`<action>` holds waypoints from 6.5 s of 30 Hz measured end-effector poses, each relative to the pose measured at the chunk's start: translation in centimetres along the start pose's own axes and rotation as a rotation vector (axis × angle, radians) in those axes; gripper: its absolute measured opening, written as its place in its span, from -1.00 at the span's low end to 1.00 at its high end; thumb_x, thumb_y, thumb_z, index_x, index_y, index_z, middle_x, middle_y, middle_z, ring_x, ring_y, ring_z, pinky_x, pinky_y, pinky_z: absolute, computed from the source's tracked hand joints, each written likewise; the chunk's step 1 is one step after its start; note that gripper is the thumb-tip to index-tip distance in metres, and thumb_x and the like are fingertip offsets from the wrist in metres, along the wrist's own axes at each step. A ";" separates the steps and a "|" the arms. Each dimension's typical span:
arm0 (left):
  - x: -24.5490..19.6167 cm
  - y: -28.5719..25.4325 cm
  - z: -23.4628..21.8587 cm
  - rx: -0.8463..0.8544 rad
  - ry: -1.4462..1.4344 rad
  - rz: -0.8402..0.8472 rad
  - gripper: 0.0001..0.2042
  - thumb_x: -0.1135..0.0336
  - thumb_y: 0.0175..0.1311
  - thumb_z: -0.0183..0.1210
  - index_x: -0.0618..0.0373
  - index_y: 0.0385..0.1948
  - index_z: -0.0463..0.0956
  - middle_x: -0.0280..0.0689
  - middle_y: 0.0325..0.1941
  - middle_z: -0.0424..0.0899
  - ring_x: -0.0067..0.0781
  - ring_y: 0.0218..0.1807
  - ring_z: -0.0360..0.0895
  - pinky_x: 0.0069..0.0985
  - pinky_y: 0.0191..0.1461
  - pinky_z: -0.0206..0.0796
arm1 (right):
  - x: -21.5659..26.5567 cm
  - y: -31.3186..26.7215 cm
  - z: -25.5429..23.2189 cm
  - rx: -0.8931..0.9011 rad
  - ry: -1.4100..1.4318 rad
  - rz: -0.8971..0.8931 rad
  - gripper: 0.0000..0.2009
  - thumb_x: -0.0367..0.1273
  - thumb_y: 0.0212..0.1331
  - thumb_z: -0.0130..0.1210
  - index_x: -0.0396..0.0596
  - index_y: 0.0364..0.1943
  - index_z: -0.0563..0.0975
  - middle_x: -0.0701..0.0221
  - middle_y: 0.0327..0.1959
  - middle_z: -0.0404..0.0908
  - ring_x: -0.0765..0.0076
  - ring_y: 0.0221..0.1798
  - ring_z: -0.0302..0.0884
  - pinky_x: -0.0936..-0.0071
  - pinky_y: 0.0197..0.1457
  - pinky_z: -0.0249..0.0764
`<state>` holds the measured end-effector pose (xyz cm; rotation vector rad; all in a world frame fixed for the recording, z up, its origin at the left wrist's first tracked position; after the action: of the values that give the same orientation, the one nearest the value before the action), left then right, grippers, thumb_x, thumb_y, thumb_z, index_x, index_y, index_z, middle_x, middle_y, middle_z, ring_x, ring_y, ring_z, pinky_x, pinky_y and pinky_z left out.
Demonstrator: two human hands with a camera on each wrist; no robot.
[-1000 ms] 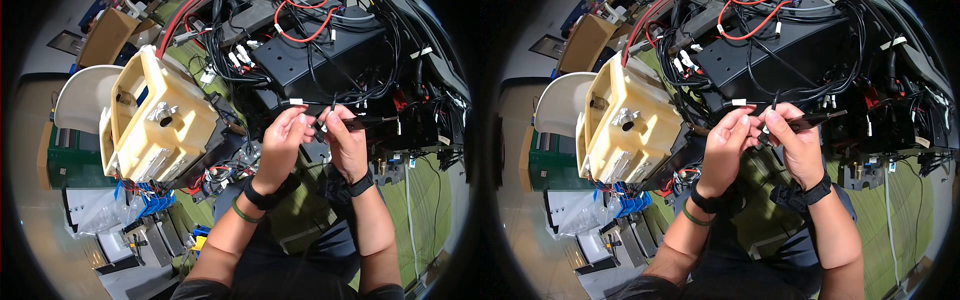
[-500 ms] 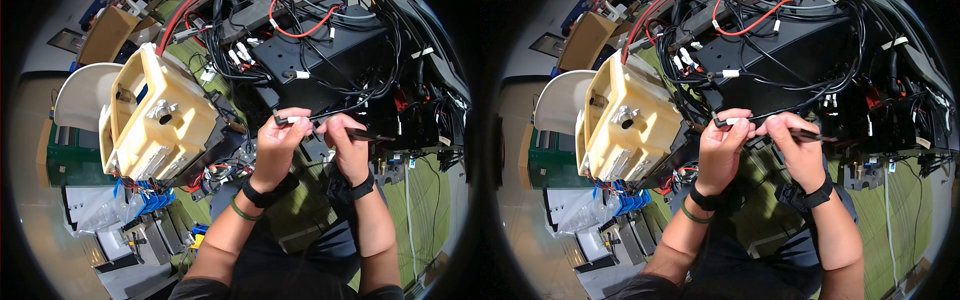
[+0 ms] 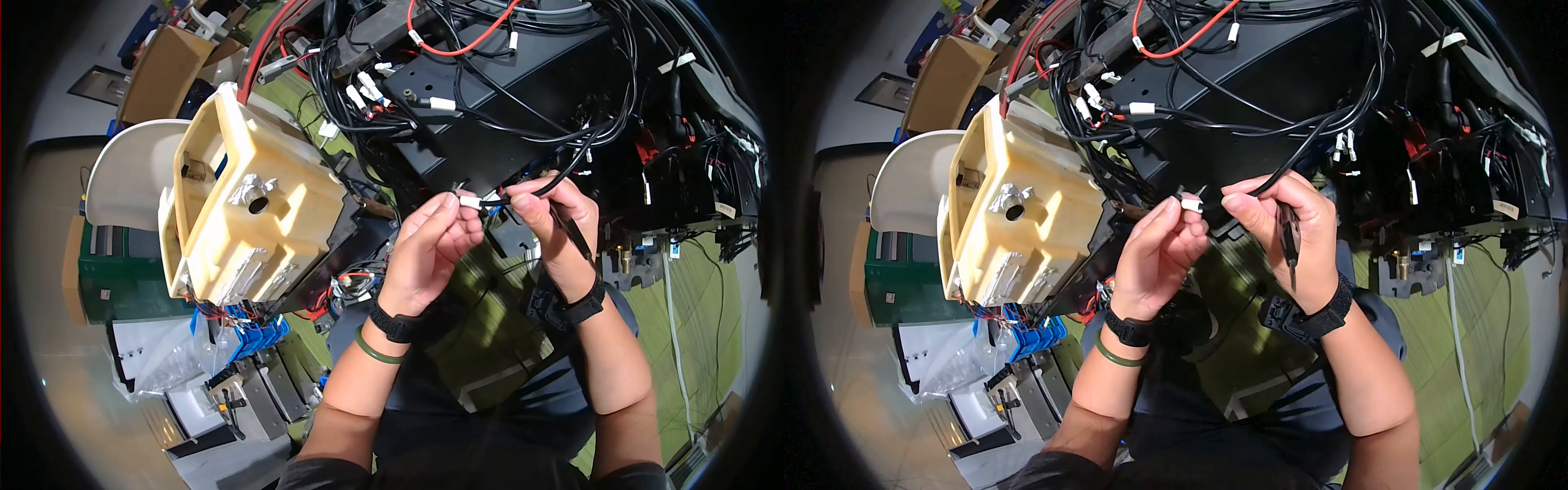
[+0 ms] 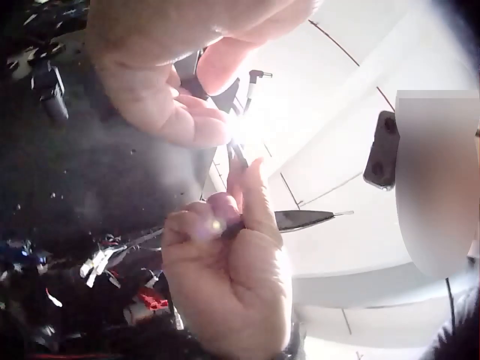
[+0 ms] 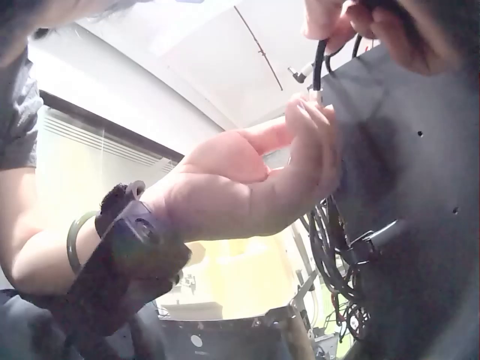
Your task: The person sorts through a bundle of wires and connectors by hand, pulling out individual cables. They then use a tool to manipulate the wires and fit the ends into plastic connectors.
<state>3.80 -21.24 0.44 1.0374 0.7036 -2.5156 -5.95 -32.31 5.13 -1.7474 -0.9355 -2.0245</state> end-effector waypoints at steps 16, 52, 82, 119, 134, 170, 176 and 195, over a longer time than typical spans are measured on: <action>2.9 1.0 1.5 0.206 -0.140 -0.179 -0.81 0.32 0.25 -0.10 0.21 -0.25 0.41 -0.41 -0.43 0.45 -0.63 -0.40 0.35 -0.67 -0.26 0.22 | 0.9 -0.2 -0.9 0.014 -0.057 -0.107 -0.79 -0.44 -0.08 0.24 -0.17 -0.68 0.42 0.53 -0.69 0.25 0.69 -0.60 0.10 0.67 -0.54 0.04; -5.4 -4.6 4.5 -0.123 1.119 1.105 -0.78 0.60 -0.08 0.20 0.23 -0.34 0.47 -0.20 -0.39 0.57 -0.47 -0.39 0.53 -0.63 -0.32 0.39 | -2.2 -1.1 1.3 0.086 0.014 0.202 -0.90 -0.43 -0.08 0.21 -0.16 -0.49 0.55 0.63 -0.69 0.26 0.76 -0.62 0.09 0.73 -0.57 0.02; -4.1 -2.7 2.9 0.017 0.906 0.764 -0.80 0.70 0.03 0.09 0.27 -0.29 0.46 -0.27 -0.27 0.51 -0.57 -0.26 0.50 -0.71 -0.21 0.35 | -2.8 -1.2 2.2 0.147 0.370 0.357 -0.83 -0.34 0.08 0.12 -0.19 -0.42 0.54 0.55 -0.55 0.50 0.75 -0.49 0.30 0.76 -0.41 0.21; -2.5 -1.6 2.8 0.025 0.648 0.431 -0.75 0.37 0.30 -0.14 0.37 -0.29 0.47 -0.23 -0.30 0.54 -0.46 -0.28 0.55 -0.56 -0.13 0.39 | -3.1 -0.9 1.4 0.115 0.253 0.328 -0.89 -0.41 0.08 0.11 -0.19 -0.41 0.53 0.56 -0.54 0.47 0.77 -0.46 0.30 0.76 -0.36 0.22; -3.1 -2.1 3.5 0.029 0.735 0.576 -0.78 0.34 0.27 -0.04 0.31 -0.31 0.52 -0.23 -0.30 0.50 -0.51 -0.30 0.55 -0.67 -0.20 0.37 | -3.6 -1.0 1.8 0.133 0.458 0.346 -0.91 -0.47 0.08 0.09 -0.24 -0.39 0.52 0.44 -0.41 0.53 0.64 -0.32 0.42 0.69 -0.21 0.32; -1.7 -1.1 2.8 0.069 0.446 0.346 -0.78 0.41 0.27 -0.10 0.33 -0.15 0.42 -0.23 -0.25 0.55 -0.54 -0.21 0.52 -0.60 -0.06 0.36 | -3.3 -0.9 1.5 0.059 0.423 0.328 -0.89 -0.41 0.09 0.10 -0.19 -0.46 0.54 0.51 -0.51 0.50 0.71 -0.41 0.36 0.74 -0.30 0.25; -2.0 -1.3 3.1 0.057 0.534 0.382 -0.77 0.45 0.24 -0.07 0.31 -0.10 0.41 -0.24 -0.29 0.57 -0.56 -0.23 0.52 -0.63 -0.08 0.36 | -3.2 -0.9 1.4 0.050 0.444 0.317 -0.89 -0.43 0.08 0.11 -0.21 -0.46 0.54 0.47 -0.48 0.52 0.67 -0.40 0.39 0.73 -0.28 0.26; -3.2 -1.4 2.2 -0.037 0.558 0.515 -0.79 0.43 0.25 -0.04 0.36 -0.16 0.41 -0.23 -0.22 0.51 -0.56 -0.23 0.53 -0.67 -0.15 0.36 | -4.1 -2.2 0.9 0.131 0.239 0.516 -0.83 -0.30 0.08 0.12 -0.10 -0.41 0.48 0.62 -0.56 0.34 0.77 -0.53 0.19 0.75 -0.46 0.13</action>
<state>4.09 -20.99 4.59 1.6802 0.5230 -1.7791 -5.78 -30.84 0.61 -1.4482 -0.4666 -1.7362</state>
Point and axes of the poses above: each hand's wrist, its own y-axis towards the middle knuckle, its own z-axis out of the palm, x = y × z, the point moved 9 cm from there along y, towards the middle knuckle
